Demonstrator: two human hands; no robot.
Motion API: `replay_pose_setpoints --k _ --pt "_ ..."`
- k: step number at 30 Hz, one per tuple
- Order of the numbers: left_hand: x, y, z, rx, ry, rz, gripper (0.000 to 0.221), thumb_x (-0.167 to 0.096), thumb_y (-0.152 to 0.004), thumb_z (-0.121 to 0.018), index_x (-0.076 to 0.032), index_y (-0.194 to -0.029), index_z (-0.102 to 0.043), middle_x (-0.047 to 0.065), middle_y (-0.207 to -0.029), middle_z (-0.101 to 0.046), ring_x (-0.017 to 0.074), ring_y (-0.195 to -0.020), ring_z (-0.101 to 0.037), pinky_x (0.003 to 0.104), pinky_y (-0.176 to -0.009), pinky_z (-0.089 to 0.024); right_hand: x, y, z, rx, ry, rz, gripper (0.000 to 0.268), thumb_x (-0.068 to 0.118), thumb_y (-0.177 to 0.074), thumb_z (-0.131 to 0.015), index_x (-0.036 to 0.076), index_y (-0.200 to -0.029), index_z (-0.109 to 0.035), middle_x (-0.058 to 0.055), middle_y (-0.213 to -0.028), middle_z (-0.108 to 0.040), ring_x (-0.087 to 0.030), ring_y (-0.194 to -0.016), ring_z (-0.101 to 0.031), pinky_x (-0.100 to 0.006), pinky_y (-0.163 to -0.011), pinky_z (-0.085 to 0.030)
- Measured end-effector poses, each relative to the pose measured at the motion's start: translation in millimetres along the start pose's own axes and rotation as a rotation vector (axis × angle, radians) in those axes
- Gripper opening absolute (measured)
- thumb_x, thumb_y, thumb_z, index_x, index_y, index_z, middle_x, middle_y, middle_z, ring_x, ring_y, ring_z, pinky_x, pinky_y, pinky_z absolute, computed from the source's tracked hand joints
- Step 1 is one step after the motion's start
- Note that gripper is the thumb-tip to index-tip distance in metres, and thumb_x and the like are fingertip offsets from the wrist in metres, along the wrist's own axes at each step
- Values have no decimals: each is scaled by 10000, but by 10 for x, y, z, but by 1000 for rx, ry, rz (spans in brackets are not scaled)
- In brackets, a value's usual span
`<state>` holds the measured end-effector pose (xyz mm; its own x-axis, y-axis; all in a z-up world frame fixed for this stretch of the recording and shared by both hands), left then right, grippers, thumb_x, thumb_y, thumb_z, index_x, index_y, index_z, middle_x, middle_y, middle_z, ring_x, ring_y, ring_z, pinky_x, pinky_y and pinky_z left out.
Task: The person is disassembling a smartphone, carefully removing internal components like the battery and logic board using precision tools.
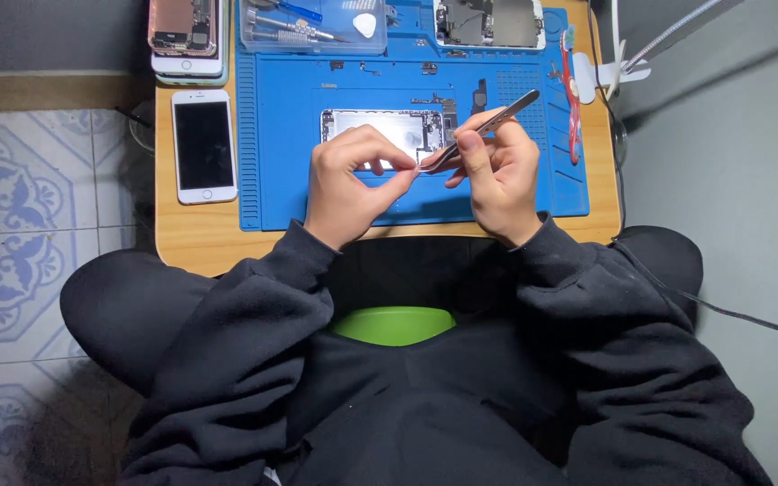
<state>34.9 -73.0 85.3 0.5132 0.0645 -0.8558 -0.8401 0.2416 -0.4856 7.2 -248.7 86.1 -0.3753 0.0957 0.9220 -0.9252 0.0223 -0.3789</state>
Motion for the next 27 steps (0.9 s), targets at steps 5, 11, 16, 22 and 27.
replay_pose_setpoints --k 5,11,16,22,27 --pt "5 12 -19 5 -5 2 165 -15 -804 -859 -167 -860 -824 21 -769 -745 180 -640 -621 296 -617 -482 -24 7 3 -4 12 -6 272 226 -1117 -570 -43 -1072 -584 -225 -841 -753 -282 -785 -798 -267 -572 -618" --pt "-5 11 -23 9 -6 14 174 -5 -800 -857 -166 -861 -832 16 -771 -752 172 -648 -626 293 -626 -487 -13 5 18 -29 27 -7 259 215 -1119 -585 -36 -1056 -594 -222 -829 -762 -273 -772 -800 -263 -580 -617" --pt "-48 20 -20 -26 -10 -43 195 4 -789 -858 -178 -854 -831 5 -766 -741 173 -629 -611 287 -612 -485 -4 24 21 -55 51 1 243 199 -1120 -587 -33 -1049 -595 -217 -813 -763 -260 -754 -795 -269 -592 -616" --pt "-44 19 -22 -23 -3 -56 203 23 -789 -856 -167 -856 -835 11 -770 -743 180 -623 -609 294 -606 -496 -30 30 32 -56 73 26 232 173 -1114 -602 -46 -1038 -605 -232 -797 -760 -262 -735 -793 -277 -589 -614" --pt "-60 15 -14 -21 -11 -62 195 18 -791 -860 -160 -862 -832 16 -765 -739 186 -625 -608 299 -604 -507 -15 27 35 -50 86 31 223 161 -1114 -609 -45 -1031 -612 -227 -797 -762 -253 -717 -786 -272 -590 -606"
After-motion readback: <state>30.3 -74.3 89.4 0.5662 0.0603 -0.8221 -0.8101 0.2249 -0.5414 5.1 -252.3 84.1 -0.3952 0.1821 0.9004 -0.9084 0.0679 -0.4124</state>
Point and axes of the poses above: each hand's wrist, its own y-axis away from the middle knuckle, its own z-axis out of the back of the hand, x = y × z, the point moved 9 cm from there along -y, towards the middle knuckle
